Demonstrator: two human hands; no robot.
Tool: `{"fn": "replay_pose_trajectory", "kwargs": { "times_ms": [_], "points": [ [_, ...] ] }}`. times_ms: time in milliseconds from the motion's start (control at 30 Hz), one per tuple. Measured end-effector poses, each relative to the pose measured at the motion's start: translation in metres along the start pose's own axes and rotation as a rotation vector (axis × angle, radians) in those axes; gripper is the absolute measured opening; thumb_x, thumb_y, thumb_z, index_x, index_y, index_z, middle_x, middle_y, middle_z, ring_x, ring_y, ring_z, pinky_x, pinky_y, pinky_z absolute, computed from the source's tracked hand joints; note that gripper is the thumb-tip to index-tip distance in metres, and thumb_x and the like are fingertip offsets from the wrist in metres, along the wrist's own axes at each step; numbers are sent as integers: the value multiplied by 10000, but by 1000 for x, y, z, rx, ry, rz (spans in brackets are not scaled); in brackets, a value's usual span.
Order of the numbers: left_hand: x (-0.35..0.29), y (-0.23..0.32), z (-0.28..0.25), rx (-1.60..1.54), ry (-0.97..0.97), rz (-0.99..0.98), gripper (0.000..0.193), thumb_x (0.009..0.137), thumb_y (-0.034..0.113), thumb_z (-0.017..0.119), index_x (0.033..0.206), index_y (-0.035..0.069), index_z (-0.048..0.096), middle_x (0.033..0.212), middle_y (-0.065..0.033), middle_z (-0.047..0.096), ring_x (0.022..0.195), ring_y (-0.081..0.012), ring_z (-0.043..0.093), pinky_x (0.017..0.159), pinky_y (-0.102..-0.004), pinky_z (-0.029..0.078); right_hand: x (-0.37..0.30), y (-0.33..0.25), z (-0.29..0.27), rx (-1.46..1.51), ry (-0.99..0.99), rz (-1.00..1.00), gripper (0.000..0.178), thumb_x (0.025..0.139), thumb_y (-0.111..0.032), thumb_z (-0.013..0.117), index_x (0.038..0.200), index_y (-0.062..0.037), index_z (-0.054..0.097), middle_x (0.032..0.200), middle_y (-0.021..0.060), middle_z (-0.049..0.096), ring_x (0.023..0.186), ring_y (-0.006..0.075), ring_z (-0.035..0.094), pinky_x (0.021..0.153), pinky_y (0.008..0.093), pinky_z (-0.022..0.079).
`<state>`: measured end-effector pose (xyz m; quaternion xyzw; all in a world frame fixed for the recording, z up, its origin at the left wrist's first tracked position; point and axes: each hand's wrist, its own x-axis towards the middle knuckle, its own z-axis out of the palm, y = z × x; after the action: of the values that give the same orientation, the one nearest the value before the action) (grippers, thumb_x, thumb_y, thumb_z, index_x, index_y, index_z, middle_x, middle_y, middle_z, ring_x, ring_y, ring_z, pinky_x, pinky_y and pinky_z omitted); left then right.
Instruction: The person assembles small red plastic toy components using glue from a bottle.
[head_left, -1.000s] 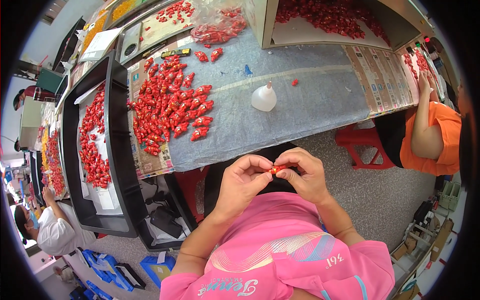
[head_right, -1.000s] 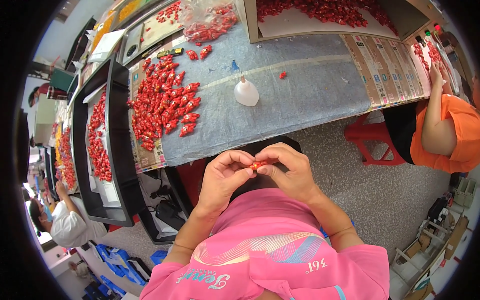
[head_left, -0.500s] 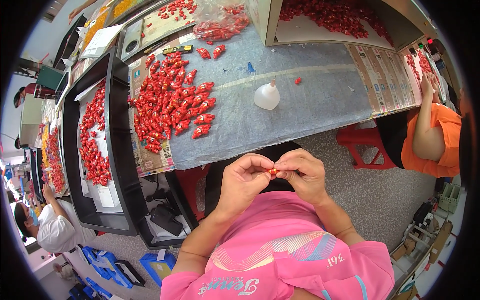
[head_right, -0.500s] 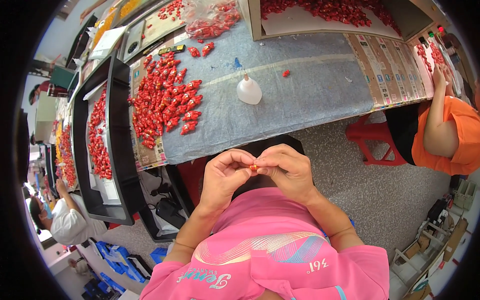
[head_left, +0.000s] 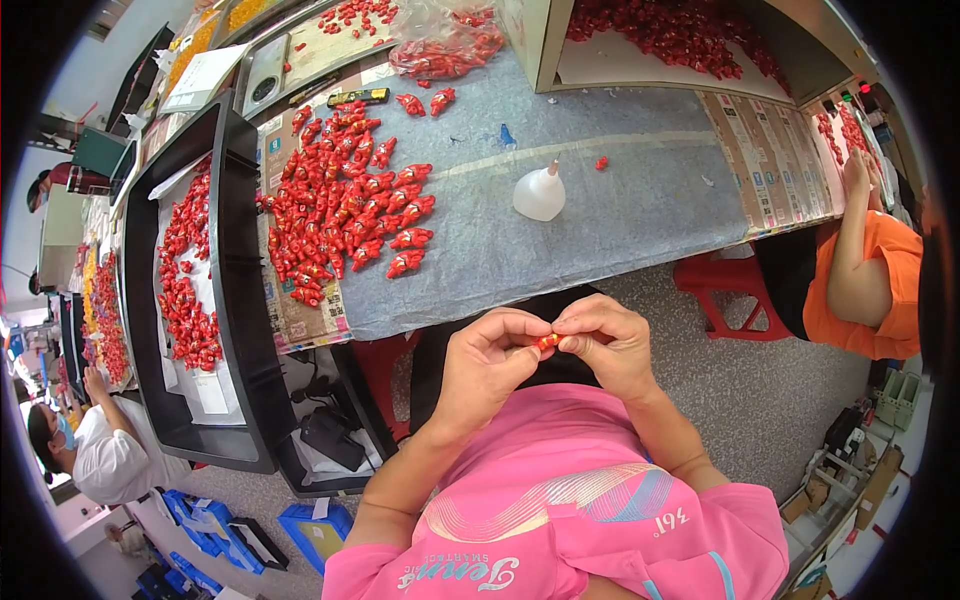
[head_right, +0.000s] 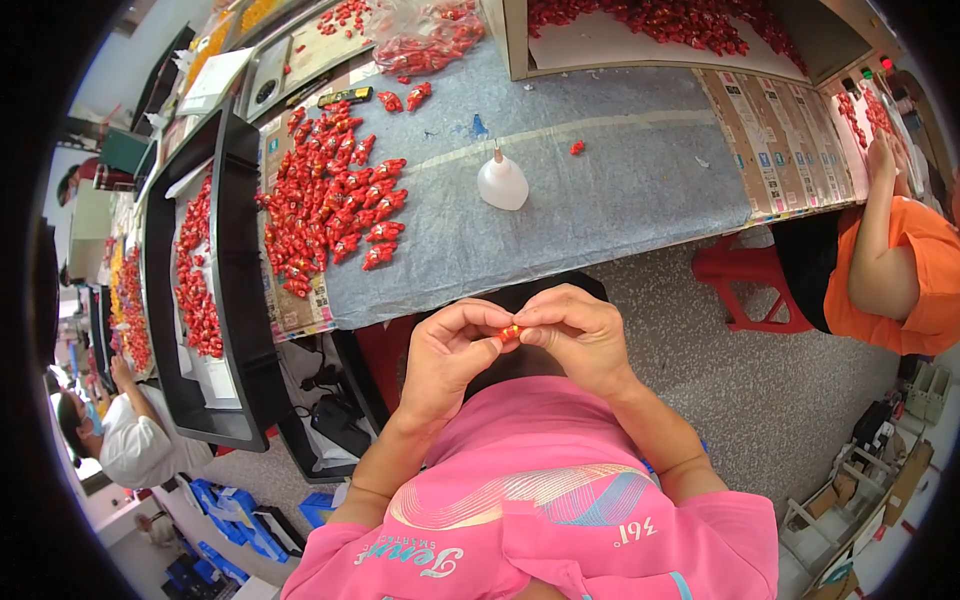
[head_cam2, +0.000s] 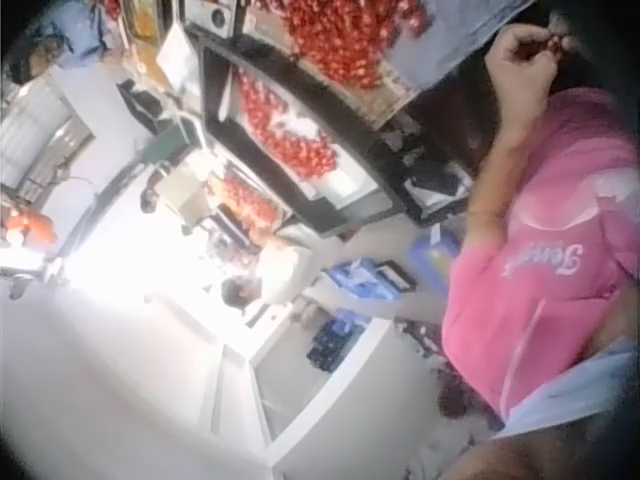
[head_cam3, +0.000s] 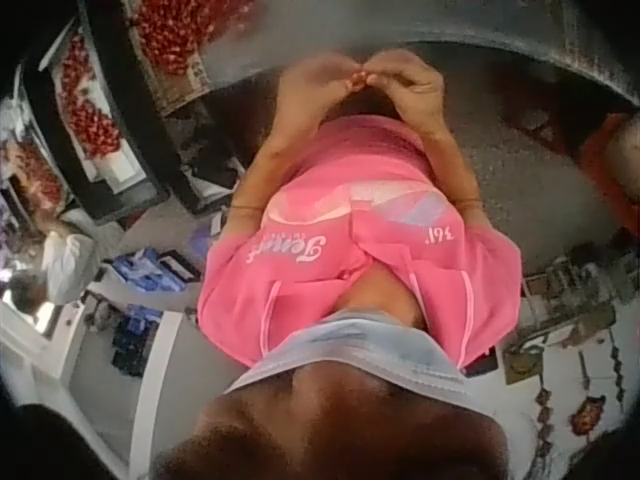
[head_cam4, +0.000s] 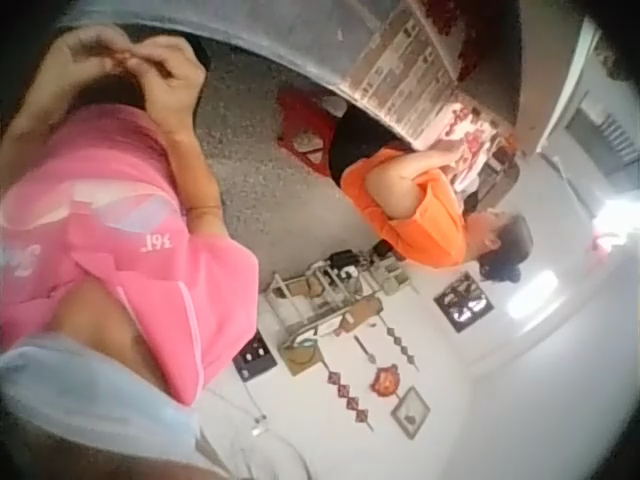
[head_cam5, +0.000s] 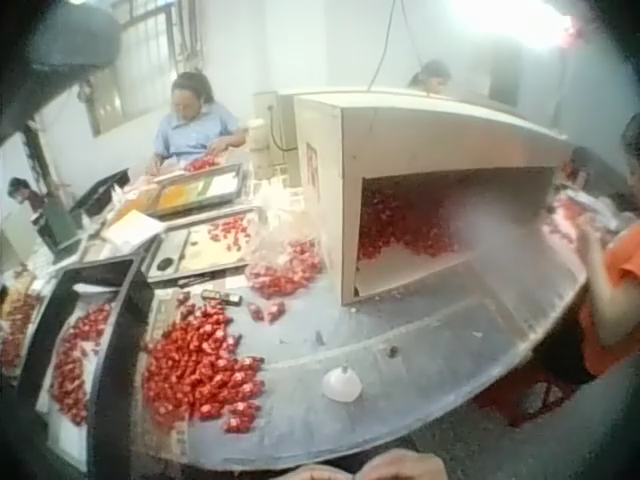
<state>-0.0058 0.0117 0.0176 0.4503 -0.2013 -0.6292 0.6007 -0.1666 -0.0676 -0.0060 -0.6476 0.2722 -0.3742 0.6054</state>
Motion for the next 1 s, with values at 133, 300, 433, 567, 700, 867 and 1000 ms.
{"fn": "replay_pose_trajectory", "kwargs": {
  "times_ms": [133, 300, 433, 567, 700, 867, 1000],
  "points": [
    [-4, -3, 5, 137, 26, 171, 220, 804, -129, 570, 1005, -44, 599, 1019, -86, 565, 902, -135, 609, 808, -255, 527, 3, -1, 0, 78, 13, 57, 161, 767, 13, 727, 923, -17, 701, 948, 83, 640, 863, 151, 623, 768, 253, 519],
    [-6, -4, 8, 258, 87, 345, 201, 792, -132, 610, 962, -27, 588, 1046, -99, 544, 953, -150, 589, 806, -250, 531, 7, -5, 5, 210, 39, 163, 126, 793, -19, 717, 916, -16, 689, 945, 90, 631, 849, 148, 622, 759, 261, 526],
    [-8, -1, 8, 582, 113, 515, 221, 757, -128, 662, 934, -15, 594, 1023, -99, 544, 892, -136, 597, 757, -231, 537, 7, -6, 5, 261, 7, 216, 157, 801, 2, 704, 957, 5, 690, 960, 82, 628, 885, 139, 619, 799, 256, 518],
    [-9, -4, 4, 808, 125, 646, 245, 734, -129, 691, 929, -9, 604, 1004, -96, 545, 831, -132, 603, 721, -227, 540, 7, -8, 4, 254, 21, 205, 153, 799, -2, 707, 951, 4, 690, 961, 83, 628, 884, 139, 620, 797, 257, 518],
    [-9, 3, 2, 528, 56, 519, 238, 745, -100, 704, 942, -8, 606, 975, -87, 558, 850, -138, 601, 728, -233, 536, 8, -7, 4, 294, 9, 166, 158, 791, -7, 717, 947, -2, 693, 959, 88, 630, 892, 147, 618, 801, 262, 518],
    [-3, 9, -2, -55, -4, 45, 285, 798, -34, 703, 1067, -23, 611, 1002, -71, 588, 958, -141, 591, 866, -273, 509, 7, -1, 5, 357, 2, 137, 154, 788, 2, 715, 940, -3, 694, 955, 91, 632, 895, 160, 619, 808, 272, 520],
    [-3, 7, -3, 75, -22, 79, 306, 809, -26, 695, 1107, -25, 623, 997, -70, 604, 940, -145, 602, 846, -266, 514, 6, 1, 6, 403, -11, 164, 148, 792, 4, 710, 938, -7, 694, 953, 90, 630, 892, 163, 619, 809, 282, 522]
  ]
}}
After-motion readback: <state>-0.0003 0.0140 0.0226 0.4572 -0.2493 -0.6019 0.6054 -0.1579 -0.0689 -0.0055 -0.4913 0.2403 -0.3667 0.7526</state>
